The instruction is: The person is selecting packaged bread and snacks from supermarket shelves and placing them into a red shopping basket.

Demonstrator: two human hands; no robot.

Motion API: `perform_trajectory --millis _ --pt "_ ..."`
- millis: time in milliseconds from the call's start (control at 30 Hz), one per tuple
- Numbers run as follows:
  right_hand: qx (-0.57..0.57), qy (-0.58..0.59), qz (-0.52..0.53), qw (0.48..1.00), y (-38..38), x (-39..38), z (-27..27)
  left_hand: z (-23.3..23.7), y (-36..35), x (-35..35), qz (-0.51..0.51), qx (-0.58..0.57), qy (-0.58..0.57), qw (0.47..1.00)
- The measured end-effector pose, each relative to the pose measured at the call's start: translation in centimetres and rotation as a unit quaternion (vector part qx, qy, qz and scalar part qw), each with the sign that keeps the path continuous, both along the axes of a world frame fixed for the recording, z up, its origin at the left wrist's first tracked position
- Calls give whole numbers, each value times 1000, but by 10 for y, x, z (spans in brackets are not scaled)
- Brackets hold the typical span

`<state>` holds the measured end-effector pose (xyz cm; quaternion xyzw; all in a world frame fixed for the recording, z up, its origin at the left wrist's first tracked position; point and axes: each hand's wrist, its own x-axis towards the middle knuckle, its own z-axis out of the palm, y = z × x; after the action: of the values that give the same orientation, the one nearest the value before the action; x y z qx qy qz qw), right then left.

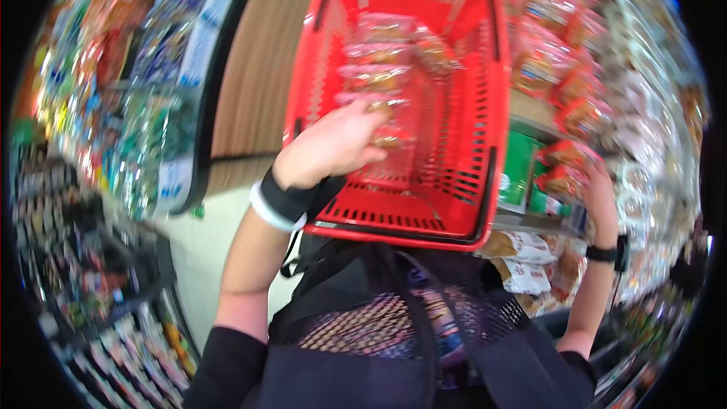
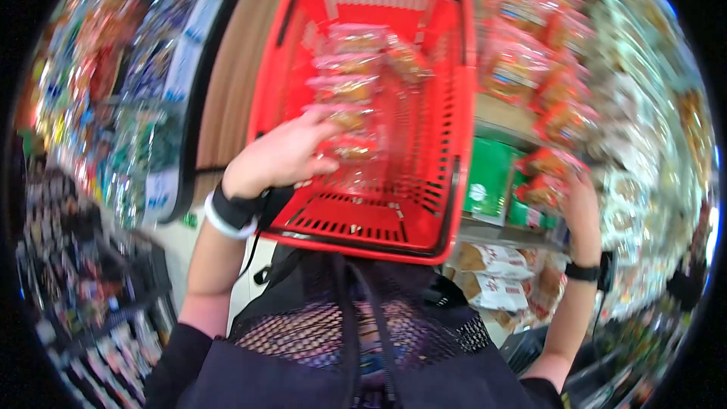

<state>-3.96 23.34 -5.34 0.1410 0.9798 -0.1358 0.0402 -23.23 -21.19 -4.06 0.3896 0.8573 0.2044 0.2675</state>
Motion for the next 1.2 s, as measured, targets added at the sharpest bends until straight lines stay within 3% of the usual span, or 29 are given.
perform_trajectory --millis 67,100,333,367,533,600,667,733,800,867,1000,1200 --pt "-8 -16 -39 999 20 24 4 4 18 -13 -10 10 22 1000" --pt "-22 -26 -6 999 8 6 -9 -1 3 -17 8 -16 2 1000" --pt "0 -20 -33 999 21 22 -20 1 -3 -28 -12 -13 -3 1000" --pt "12 -40 -35 999 21 22 -10 -8 -8 -27 -10 36 34 999" --pt "19 -70 -17 997 3 1 83 -4 -25 -33 -10 23 36 999" --pt "24 16 -20 999 -20 -14 122 -6 -27 -36 -19 40 47 998" --pt "24 29 -28 999 -51 -35 157 -9 -26 -40 -16 10 36 999" --pt "6 96 -25 995 -75 -53 157 -11 -29 -40 -20 21 33 999" --pt "-91 153 -11 984 -116 -80 152 -7 -36 -41 -10 31 23 999" --pt "-27 67 89 993 -149 -113 142 -5 -43 -40 -2 38 12 999" --pt "4 43 195 980 -207 -170 111 -4 -59 -41 28 51 13 998" --pt "5 15 221 975 -213 -203 73 -17 -73 -49 21 98 -32 994"
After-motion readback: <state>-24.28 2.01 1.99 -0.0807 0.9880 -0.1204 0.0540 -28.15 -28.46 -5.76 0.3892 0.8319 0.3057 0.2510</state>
